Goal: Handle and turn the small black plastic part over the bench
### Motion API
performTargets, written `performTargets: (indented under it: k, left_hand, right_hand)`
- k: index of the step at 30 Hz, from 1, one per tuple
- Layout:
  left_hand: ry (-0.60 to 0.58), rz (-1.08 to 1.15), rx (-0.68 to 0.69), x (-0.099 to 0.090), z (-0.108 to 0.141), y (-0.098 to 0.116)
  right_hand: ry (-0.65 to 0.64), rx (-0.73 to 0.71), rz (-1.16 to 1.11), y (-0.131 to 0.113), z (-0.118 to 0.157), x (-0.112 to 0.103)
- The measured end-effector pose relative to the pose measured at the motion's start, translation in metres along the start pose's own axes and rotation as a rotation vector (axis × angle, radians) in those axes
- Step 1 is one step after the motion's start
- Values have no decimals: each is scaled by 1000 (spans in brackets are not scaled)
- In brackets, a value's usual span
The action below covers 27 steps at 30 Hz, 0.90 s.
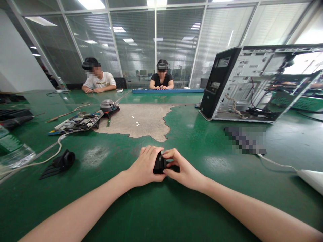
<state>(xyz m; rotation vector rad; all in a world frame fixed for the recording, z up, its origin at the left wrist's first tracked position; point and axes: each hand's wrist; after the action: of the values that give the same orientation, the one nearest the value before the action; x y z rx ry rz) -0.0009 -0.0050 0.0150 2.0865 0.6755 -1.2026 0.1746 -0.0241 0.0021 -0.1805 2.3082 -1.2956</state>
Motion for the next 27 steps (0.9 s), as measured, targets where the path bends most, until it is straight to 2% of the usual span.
performTargets:
  k: [11, 20, 27]
  left_hand:
    - [12, 6, -4, 1, 0, 0]
    - [8, -1, 4, 1, 1, 0]
    - [0, -3, 1, -1, 0, 0]
  right_hand:
    - [5, 57, -13, -1, -1, 0]
    - [4, -8, -34, 2, 0, 0]
    - [5, 58, -17, -1, -1, 0]
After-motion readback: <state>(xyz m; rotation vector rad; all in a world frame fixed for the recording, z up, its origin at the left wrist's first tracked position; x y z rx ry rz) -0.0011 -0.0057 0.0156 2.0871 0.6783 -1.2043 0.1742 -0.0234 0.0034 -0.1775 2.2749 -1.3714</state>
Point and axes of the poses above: each hand's wrist, its own z-axis away from the middle knuckle, its own x-axis out of the palm, y = z × x, and after that the axes turned 6 degrees about -x, right-handed
